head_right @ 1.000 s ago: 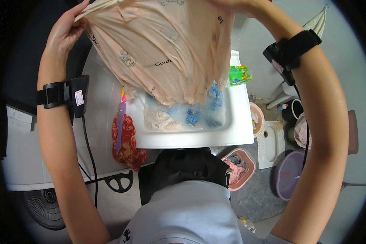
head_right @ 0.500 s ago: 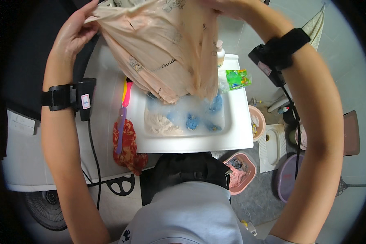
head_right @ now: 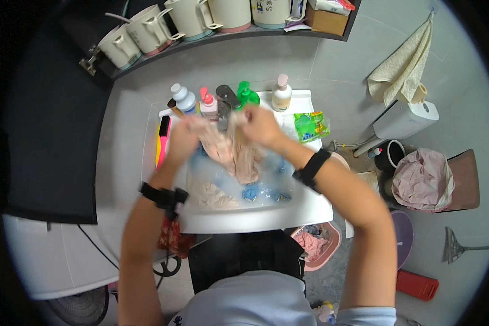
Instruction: Hand washing a light-colored garment in a bathroom sink with soap and water.
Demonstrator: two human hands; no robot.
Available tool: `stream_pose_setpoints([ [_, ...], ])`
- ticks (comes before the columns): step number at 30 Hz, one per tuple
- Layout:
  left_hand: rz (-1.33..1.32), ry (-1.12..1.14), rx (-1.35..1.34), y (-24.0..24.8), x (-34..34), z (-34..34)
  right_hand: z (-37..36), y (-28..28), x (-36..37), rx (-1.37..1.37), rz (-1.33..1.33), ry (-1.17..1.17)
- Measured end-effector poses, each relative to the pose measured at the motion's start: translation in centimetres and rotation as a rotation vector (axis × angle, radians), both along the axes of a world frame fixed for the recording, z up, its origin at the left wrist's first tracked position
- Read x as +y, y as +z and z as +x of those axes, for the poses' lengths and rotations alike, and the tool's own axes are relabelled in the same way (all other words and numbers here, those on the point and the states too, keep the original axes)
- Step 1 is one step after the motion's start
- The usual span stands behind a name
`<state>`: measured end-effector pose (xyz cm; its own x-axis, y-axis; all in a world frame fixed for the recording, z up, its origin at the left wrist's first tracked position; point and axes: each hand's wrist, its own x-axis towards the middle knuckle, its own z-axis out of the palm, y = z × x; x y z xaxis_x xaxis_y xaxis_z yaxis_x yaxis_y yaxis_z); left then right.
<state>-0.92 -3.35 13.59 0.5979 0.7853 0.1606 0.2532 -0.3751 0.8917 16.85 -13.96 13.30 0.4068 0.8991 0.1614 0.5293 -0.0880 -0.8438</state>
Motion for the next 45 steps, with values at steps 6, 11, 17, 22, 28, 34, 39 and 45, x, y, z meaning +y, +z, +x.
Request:
stream_pose_setpoints([
  [6,0.458,-0.167,0.895,-14.3,-3.8,2.1,-2.4,-15.6,-2.0,-0.734,-0.393,0.216],
  [11,0.12,-0.27,0.839,-21.3,-4.7,2.8,-1.8,-21.8,-2.9,-0.635,-0.583,0.306],
  [17,-0.133,-0.49,1.218,-24.7,-1.6,4.4,-1.4,-21.9,1.2,-0.425,-1.262,0.503],
  [22,0.156,-0.201,0.74,-22.5,-0.5,2.4,0.3,-19.8,1.5,-0.359,-0.84,0.37],
  [28,0.367,-0.141,0.42,-7.6,1.4,2.5,2.4,-7.6,0.0,-0.128,-0.207,0.174],
  [34,0.223,-0.121,0.086,6.2,-2.2,4.2,0.0,5.6,0.4,-0.014,-0.035,0.335],
  [39,0.29,-0.267,-0.152,6.5,-3.7,3.5,0.7,6.5,-0.5,-0.259,0.012,0.335],
  [45,-0.022,-0.328,-0.108,-2.2,-4.5,1.7,-0.6,13.1,-1.1,-0.324,0.188,0.351],
])
